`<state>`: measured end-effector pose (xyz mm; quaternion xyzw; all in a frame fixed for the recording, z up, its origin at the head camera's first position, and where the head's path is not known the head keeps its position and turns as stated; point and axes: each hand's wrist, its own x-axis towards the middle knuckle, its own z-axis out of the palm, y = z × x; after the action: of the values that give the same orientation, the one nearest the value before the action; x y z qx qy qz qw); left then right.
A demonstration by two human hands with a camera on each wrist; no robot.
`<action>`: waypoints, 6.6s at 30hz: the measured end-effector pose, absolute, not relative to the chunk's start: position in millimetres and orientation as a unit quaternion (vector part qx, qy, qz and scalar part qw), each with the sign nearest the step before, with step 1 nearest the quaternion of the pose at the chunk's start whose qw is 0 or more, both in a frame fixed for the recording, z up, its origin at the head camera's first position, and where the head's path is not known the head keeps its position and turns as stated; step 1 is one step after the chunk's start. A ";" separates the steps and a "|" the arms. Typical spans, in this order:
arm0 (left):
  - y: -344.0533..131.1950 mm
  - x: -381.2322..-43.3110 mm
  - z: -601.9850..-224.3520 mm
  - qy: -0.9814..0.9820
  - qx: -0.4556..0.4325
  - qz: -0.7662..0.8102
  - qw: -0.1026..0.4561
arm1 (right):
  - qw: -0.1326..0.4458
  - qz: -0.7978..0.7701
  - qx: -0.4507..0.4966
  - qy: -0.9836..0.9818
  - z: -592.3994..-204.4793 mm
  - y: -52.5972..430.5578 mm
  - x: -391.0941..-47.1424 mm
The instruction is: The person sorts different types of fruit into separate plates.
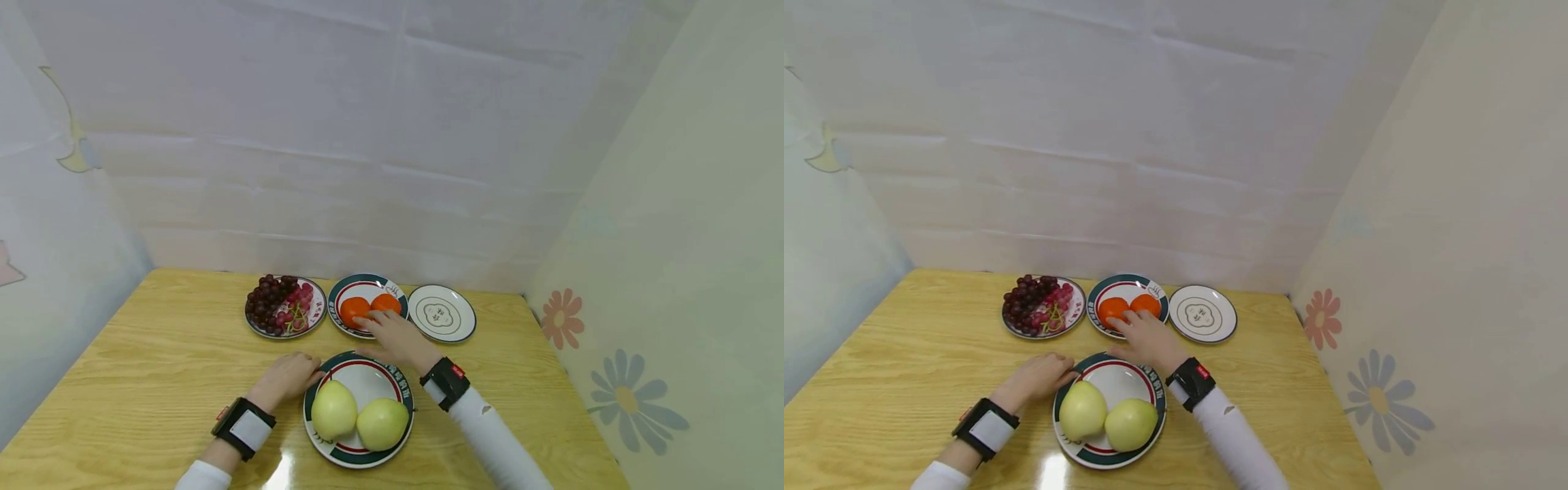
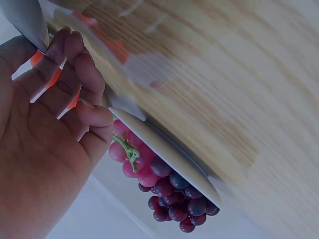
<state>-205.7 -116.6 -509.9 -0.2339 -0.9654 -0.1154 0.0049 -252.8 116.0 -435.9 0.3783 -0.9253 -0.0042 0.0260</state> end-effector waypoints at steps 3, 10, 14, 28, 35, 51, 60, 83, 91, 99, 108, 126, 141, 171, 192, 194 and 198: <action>-116.2 -205.6 -509.5 -0.966 -0.232 -0.117 0.001 | 0.013 -0.014 0.403 -0.915 -431.5 120.7 -226.2; -116.1 -206.2 -507.9 -0.965 -0.232 -0.119 -0.010 | -0.088 -0.028 0.397 -0.913 -425.9 134.3 -173.8; -116.6 -206.6 -507.0 -0.967 -0.225 -0.116 -0.016 | -0.131 -0.030 0.395 -0.909 -425.5 139.8 -159.1; -116.7 -206.2 -506.1 -0.967 -0.225 -0.119 -0.017 | -0.124 0.036 0.394 -0.910 -436.9 146.7 -171.4; -115.2 -207.2 -508.1 -0.969 -0.212 -0.123 -0.029 | -0.027 0.098 0.306 -0.947 -429.7 150.3 -224.6; -115.2 -205.4 -506.9 -0.967 -0.222 -0.126 -0.020 | 0.034 0.139 0.153 -0.978 -464.3 136.9 -299.7; -116.0 -203.9 -506.2 -0.963 -0.238 -0.124 -0.006 | 0.062 0.124 0.122 -0.983 -477.3 131.0 -321.8; -115.9 -205.9 -505.7 -0.967 -0.226 -0.119 -0.021 | 0.034 0.104 0.110 -0.988 -474.0 134.1 -323.2; -118.4 -205.0 -504.5 -0.966 -0.227 -0.121 -0.019 | 0.057 0.111 0.161 -0.979 -453.4 127.3 -311.3; -117.8 -206.8 -510.3 -0.963 -0.241 -0.123 0.007 | 0.038 0.107 0.140 -0.984 -468.4 129.8 -317.4; -116.3 -208.4 -510.0 -0.965 -0.228 -0.130 -0.012 | 0.079 0.131 0.124 -0.980 -479.5 134.5 -327.0; -114.6 -209.5 -508.8 -0.965 -0.229 -0.126 -0.021 | 0.123 0.186 -0.091 -0.971 -484.5 230.5 -334.2; -116.3 -208.7 -506.8 -0.964 -0.232 -0.125 -0.019 | 0.126 0.156 -0.054 -0.978 -482.2 237.4 -328.0; -118.3 -203.9 -503.8 -0.962 -0.240 -0.126 0.010 | 0.005 0.015 0.477 -0.879 -469.3 86.8 -166.3; -115.4 -207.2 -507.3 -0.969 -0.214 -0.120 -0.027 | 0.105 0.058 0.208 -0.971 -459.2 178.1 -286.4; -114.9 -207.3 -507.4 -0.969 -0.213 -0.120 -0.029 | 0.097 0.039 0.179 -0.978 -464.6 192.2 -302.0; -114.0 -207.0 -507.3 -0.968 -0.215 -0.122 -0.035 | 0.073 0.022 0.157 -0.985 -477.1 212.3 -319.5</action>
<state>-207.0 -114.0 -507.3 -0.2145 -0.9684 -0.1225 -0.0346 -319.5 212.3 -477.1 0.1571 -0.9847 0.0218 0.0726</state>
